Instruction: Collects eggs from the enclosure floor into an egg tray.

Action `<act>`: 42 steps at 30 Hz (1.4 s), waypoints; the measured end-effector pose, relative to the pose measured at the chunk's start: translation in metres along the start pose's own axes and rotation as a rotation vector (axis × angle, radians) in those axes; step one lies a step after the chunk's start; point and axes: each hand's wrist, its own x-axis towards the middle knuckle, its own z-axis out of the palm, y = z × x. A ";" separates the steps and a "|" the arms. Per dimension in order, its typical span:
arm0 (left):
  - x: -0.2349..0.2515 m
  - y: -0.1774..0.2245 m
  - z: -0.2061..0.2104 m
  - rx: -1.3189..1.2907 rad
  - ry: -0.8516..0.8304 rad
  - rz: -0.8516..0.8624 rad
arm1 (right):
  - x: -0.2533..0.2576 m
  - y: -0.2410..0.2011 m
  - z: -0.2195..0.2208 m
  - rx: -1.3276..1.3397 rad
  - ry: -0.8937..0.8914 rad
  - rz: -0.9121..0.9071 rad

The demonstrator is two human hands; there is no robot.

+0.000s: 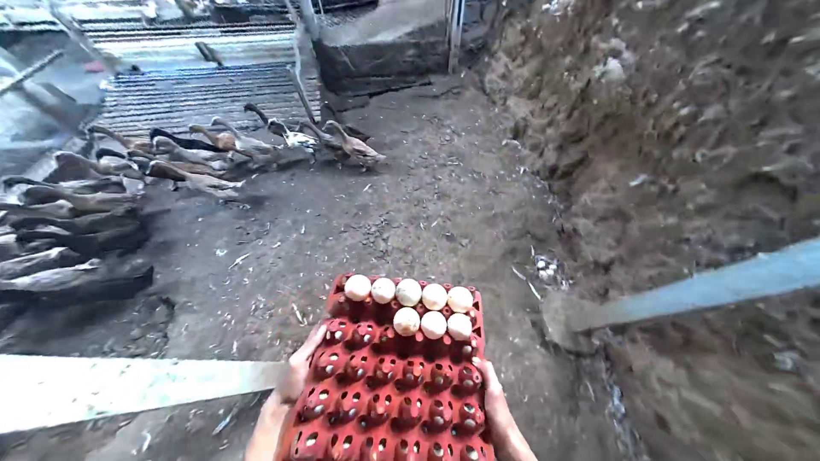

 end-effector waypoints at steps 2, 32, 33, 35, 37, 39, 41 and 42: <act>0.054 -0.005 0.032 -0.011 0.045 -0.016 | 0.049 -0.031 -0.014 0.011 0.013 -0.021; 0.770 -0.433 0.283 0.290 0.239 -0.379 | 0.878 -0.132 -0.381 -0.418 -0.182 0.270; 0.796 -0.466 0.272 0.309 0.231 -0.386 | 0.912 -0.117 -0.391 -0.470 -0.192 0.253; 0.845 -0.530 0.249 0.362 0.207 -0.398 | 0.975 -0.082 -0.411 -0.541 -0.185 0.227; 0.892 -0.586 0.230 0.399 0.202 -0.420 | 1.032 -0.046 -0.426 -0.575 -0.156 0.231; 0.935 -0.636 0.212 0.430 0.200 -0.448 | 1.082 -0.010 -0.441 -0.586 -0.136 0.239; 0.974 -0.676 0.194 0.431 0.178 -0.436 | 1.126 0.026 -0.451 -0.597 -0.102 0.213; 0.990 -0.692 0.187 0.416 0.155 -0.420 | 1.142 0.042 -0.454 -0.601 -0.095 0.205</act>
